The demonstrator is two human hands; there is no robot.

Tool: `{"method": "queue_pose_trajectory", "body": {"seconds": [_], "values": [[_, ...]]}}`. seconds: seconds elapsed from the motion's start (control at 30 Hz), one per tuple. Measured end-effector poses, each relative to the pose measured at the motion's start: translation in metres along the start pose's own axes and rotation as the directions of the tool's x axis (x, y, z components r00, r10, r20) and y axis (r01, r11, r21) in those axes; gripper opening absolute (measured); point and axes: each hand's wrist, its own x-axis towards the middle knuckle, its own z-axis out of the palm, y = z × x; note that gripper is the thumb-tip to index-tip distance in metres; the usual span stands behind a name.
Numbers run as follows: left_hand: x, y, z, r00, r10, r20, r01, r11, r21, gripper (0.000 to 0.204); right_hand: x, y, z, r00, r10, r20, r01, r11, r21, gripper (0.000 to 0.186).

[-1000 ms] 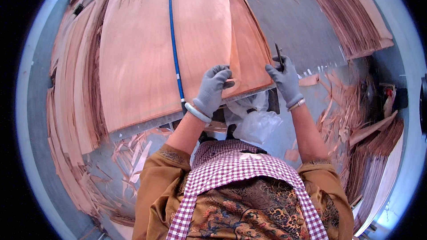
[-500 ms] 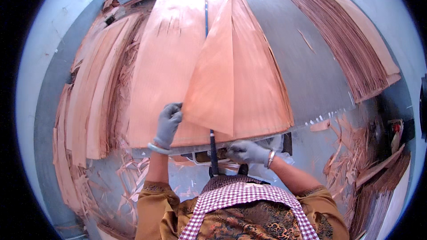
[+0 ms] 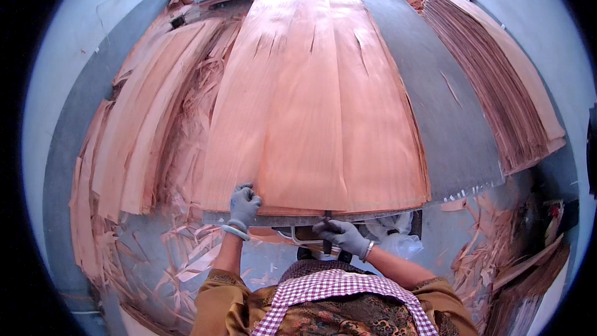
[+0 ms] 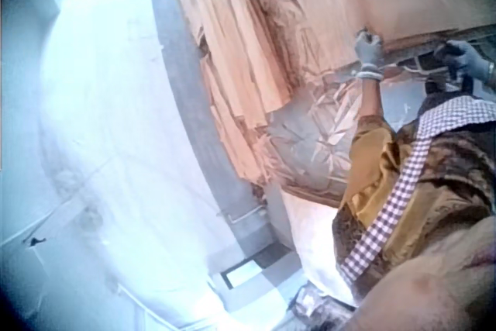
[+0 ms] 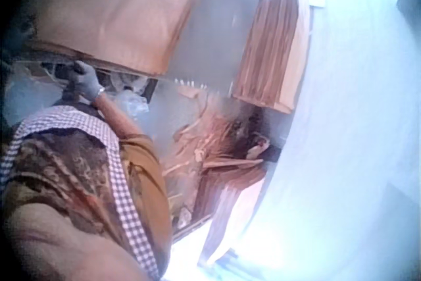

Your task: The person applies tape to cracks in wood veneer sheets using a utility knife to cut the tape and smooths the wood sheets by hand. The person picks up scraps from the floor and places wood sheets on a stack.

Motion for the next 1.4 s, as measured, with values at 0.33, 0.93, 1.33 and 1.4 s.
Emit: {"method": "queue_pose_trajectory", "body": {"seconds": [0.33,0.93,1.33,1.4], "values": [[-0.017,0.021,0.023,0.996,0.089,-0.022,-0.081,0.967,0.241,0.012,-0.016,-0.029,-0.02,0.931,0.128,-0.341,0.085,0.835,0.544,0.058],[-0.097,-0.008,-0.025,0.953,0.122,-0.276,-0.118,0.993,0.031,0.016,-0.039,-0.18,-0.017,0.989,0.061,-0.131,0.011,0.873,0.488,0.024],[-0.104,-0.007,-0.026,0.978,-0.205,0.029,0.099,0.341,-0.935,0.031,-0.069,-0.247,-0.048,0.97,-0.235,0.061,0.114,0.663,0.74,0.023],[-0.102,0.003,-0.024,0.993,-0.083,0.082,0.078,-0.043,-0.996,0.035,-0.105,-0.256,-0.069,0.955,-0.129,-0.268,0.276,0.719,0.637,0.028]]}}
